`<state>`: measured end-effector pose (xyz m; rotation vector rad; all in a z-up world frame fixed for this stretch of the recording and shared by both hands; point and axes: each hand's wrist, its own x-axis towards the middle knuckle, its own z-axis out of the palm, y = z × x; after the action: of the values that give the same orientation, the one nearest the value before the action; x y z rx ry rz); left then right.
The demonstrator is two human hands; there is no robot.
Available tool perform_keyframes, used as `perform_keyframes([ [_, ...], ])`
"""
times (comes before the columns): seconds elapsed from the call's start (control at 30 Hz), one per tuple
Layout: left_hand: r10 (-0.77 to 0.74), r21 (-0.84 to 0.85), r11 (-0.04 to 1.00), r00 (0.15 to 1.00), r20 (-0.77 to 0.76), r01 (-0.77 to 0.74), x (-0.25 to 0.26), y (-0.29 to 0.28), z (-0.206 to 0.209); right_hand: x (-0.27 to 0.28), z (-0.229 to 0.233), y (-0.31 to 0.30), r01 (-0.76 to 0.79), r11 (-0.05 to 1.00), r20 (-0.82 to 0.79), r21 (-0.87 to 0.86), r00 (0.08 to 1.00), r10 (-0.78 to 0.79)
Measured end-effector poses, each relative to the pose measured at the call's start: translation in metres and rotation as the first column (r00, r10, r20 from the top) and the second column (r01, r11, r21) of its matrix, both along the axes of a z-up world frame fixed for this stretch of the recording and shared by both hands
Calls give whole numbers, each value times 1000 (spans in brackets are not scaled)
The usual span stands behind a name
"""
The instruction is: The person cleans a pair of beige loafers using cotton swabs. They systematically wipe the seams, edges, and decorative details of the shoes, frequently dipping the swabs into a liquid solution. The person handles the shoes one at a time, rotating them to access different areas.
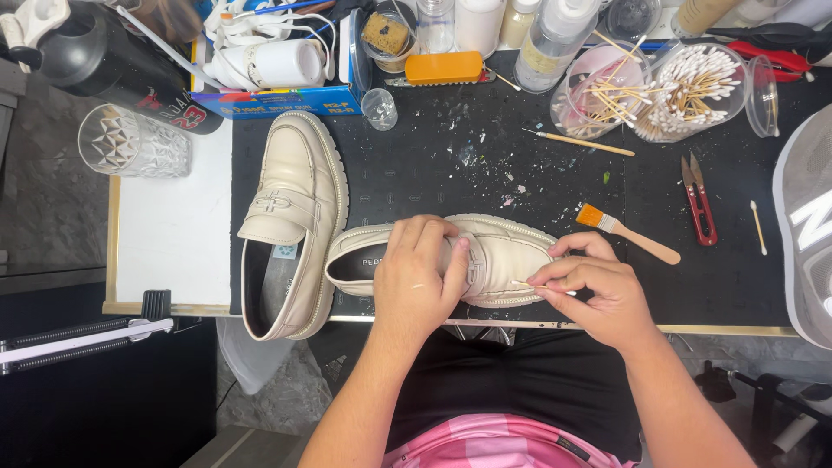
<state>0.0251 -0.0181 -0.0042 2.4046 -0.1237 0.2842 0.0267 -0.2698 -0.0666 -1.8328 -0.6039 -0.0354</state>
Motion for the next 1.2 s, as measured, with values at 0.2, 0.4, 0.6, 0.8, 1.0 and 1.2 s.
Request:
perform_keyframes([
  [0.2, 14, 15, 1000, 1000, 7, -14, -1, 0, -4, 1, -1, 6, 71, 997, -50, -19, 996, -72],
  [0.4, 32, 31, 999, 999, 10, -32, 0, -1, -6, 2, -2, 0, 27, 1000, -83, 14, 996, -25],
  [0.6, 36, 47, 998, 997, 62, -39, -2, -1, -8, 1, -2, -3, 6, 1000, -52, 10, 999, -5],
  [0.8, 47, 21, 998, 987, 152, -51, -4, -3, -10, 3, 3, 1, 85, 996, -74, -16, 993, -86],
  [1.0, 50, 29, 998, 986, 158, -56, -6, -5, -7, 6, 4, -3, 38, 999, -78, 1, 996, -38],
  [1.2, 44, 116, 990, 956, 289, -81, -6, -3, 31, 5, 3, -1, 55, 998, -69, 30, 996, -53],
])
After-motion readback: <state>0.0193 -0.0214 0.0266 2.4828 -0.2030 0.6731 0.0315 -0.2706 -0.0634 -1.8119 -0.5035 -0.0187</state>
